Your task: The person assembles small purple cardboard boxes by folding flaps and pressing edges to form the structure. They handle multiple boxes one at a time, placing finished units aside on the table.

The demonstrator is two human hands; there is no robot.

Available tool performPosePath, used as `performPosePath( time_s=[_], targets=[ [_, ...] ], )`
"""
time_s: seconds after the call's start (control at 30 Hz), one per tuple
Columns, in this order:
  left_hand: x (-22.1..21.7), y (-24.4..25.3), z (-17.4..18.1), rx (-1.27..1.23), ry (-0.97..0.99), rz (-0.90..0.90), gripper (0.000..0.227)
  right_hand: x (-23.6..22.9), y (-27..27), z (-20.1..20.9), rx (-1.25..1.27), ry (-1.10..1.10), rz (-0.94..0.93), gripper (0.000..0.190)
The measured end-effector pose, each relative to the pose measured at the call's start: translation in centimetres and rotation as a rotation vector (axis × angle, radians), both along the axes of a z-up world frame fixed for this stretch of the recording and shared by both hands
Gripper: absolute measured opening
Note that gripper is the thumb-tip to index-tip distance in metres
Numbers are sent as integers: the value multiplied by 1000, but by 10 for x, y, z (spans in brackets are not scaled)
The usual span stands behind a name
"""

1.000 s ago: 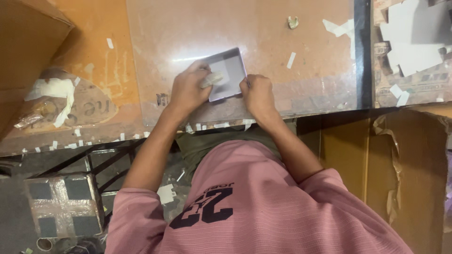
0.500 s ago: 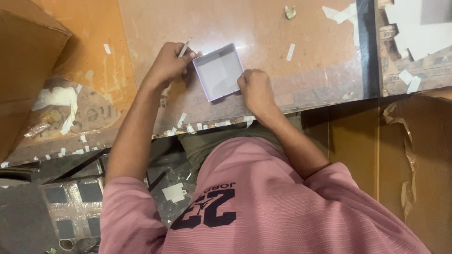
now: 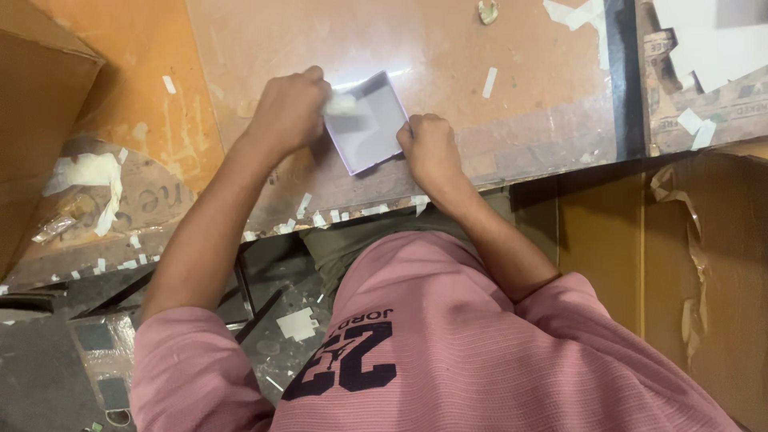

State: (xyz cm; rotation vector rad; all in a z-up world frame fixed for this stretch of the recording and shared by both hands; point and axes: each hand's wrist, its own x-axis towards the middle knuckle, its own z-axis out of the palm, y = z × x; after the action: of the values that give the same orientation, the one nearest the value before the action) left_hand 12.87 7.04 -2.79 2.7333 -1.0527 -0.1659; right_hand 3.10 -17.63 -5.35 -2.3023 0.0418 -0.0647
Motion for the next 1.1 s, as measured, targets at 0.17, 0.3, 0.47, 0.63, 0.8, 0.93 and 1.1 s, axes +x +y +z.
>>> performPosePath(
  time_s=[0.17, 0.3, 0.47, 0.63, 0.8, 0.93, 1.1],
  targets=[
    [-7, -13, 13, 48, -66, -39, 7, 0, 0, 0, -20, 9, 10, 18],
    [1, -15, 18, 26, 24, 32, 8, 2, -1, 0, -37, -12, 62, 18],
    [9, -16, 13, -40, 109, 33, 7, 5, -4, 0, -78, 23, 100, 19],
    [5, -13, 6, -47, 93, 91, 7, 3, 1, 2, -49, 21, 44, 18],
    [-10, -4, 5, -167, 272, 389, 22, -1, 6, 2, -42, 16, 16, 19],
    [-16, -7, 7, -147, 393, 544, 21, 1, 5, 4, -44, 42, 14, 20],
    [-22, -17, 11, 44, 97, 418, 14, 8, 4, 9, -3, -1, 31, 17]
  ],
)
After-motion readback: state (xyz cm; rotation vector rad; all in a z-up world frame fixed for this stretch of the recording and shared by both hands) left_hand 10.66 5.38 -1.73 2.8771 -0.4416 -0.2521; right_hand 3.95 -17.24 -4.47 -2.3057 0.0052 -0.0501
